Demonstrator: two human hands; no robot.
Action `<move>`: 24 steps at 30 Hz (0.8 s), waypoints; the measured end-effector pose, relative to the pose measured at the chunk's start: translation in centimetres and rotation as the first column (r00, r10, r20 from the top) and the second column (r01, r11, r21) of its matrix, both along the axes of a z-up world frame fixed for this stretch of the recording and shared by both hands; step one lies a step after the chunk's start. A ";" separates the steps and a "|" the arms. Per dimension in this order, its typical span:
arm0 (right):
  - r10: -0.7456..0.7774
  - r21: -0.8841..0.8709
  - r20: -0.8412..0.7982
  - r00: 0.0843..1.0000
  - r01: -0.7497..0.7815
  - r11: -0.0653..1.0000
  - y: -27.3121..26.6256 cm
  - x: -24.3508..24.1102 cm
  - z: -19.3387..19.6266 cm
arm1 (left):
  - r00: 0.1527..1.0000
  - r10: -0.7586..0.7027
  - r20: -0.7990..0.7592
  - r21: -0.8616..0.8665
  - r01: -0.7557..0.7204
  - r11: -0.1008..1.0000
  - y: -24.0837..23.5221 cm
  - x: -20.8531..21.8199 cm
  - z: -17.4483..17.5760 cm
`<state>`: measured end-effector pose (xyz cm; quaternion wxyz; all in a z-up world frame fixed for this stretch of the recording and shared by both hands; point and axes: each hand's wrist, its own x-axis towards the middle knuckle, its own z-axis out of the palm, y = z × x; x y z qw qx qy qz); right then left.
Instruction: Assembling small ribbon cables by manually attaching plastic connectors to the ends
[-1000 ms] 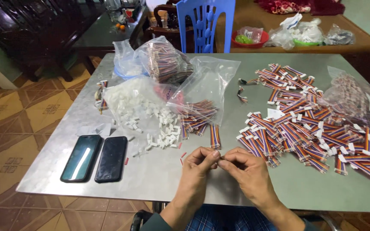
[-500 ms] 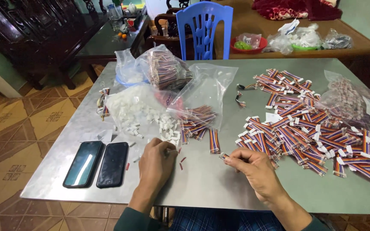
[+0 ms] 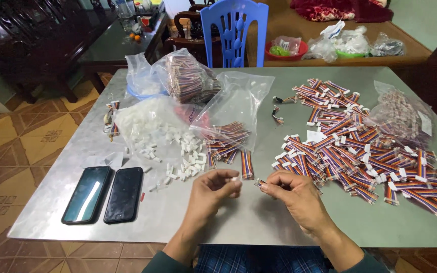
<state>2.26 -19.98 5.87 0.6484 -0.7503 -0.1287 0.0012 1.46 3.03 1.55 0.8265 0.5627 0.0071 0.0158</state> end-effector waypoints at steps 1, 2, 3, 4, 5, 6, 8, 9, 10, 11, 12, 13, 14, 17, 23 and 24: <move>-0.004 -0.003 -0.002 1.000 0.004 1.000 -0.1 -0.2 0.3 | 1.000 -0.004 -0.002 -0.003 0.004 1.000 -0.4 -0.4 0.6; 0.006 -0.024 0.014 1.000 -0.006 1.000 -0.1 -0.3 0.7 | 0.998 -0.033 -0.060 -0.002 0.033 0.999 -0.6 -0.8 1.3; 0.017 -0.045 0.030 0.999 -0.016 0.999 -0.1 -0.4 1.1 | 0.991 -0.062 -0.117 -0.003 0.062 0.998 -0.9 -1.3 2.0; 0.018 -0.046 0.028 0.999 -0.017 0.999 -0.1 -0.5 1.4 | 0.991 -0.062 -0.120 -0.004 0.061 0.998 -1.1 -1.3 1.8; 0.012 -0.056 0.012 1.000 -0.012 0.998 0.0 -0.7 1.8 | 0.989 -0.080 -0.122 -0.051 0.074 0.996 -1.4 -1.3 1.6; 0.007 -0.065 -0.003 1.000 -0.007 0.998 0.1 -0.8 2.1 | 0.988 -0.098 -0.123 -0.097 0.086 0.991 -1.6 -1.3 1.4; 0.009 -0.090 -0.010 1.000 -0.010 0.996 0.2 -1.0 2.4 | 0.987 -0.082 -0.141 -0.168 0.058 0.984 -2.2 -1.3 1.3; 0.010 -0.114 -0.013 1.000 -0.012 0.993 0.2 -1.1 2.5 | 0.985 -0.069 -0.158 -0.236 0.030 0.971 -2.5 -1.2 1.3; 0.010 -0.114 -0.015 1.000 -0.011 0.993 0.3 -1.1 2.4 | 0.985 -0.069 -0.160 -0.237 0.030 0.971 -2.6 -1.4 1.5; 0.009 -0.134 -0.016 1.000 -0.011 0.991 0.3 -1.2 2.4 | 0.985 -0.076 -0.156 -0.220 0.041 0.975 -2.7 -1.5 1.8; 0.008 -0.154 -0.017 1.000 -0.011 0.988 0.3 -1.3 2.4 | 0.985 -0.084 -0.152 -0.203 0.052 0.978 -2.8 -1.7 2.0; 0.008 -0.155 -0.020 1.000 -0.010 0.988 0.4 -1.3 2.3 | 0.984 -0.084 -0.155 -0.205 0.052 0.977 -2.9 -1.7 1.7; 0.025 -0.158 -0.007 1.000 -0.026 0.987 0.4 -1.4 2.3 | 0.987 -0.086 -0.138 -0.206 0.056 0.977 -3.0 -1.6 1.4; 0.042 -0.166 0.012 0.999 -0.040 0.985 0.6 -1.8 2.9 | 0.987 -0.093 -0.133 -0.213 0.063 0.975 -3.1 -1.8 1.5; 0.043 -0.198 0.055 0.998 -0.032 0.980 0.8 -1.7 2.7 | 0.984 -0.103 -0.142 -0.197 0.074 0.978 -3.2 -1.8 1.8; 0.028 -0.220 0.064 0.998 -0.013 0.975 0.7 -1.7 2.7 | 0.985 -0.107 -0.132 -0.199 0.079 0.977 -3.2 -1.9 1.8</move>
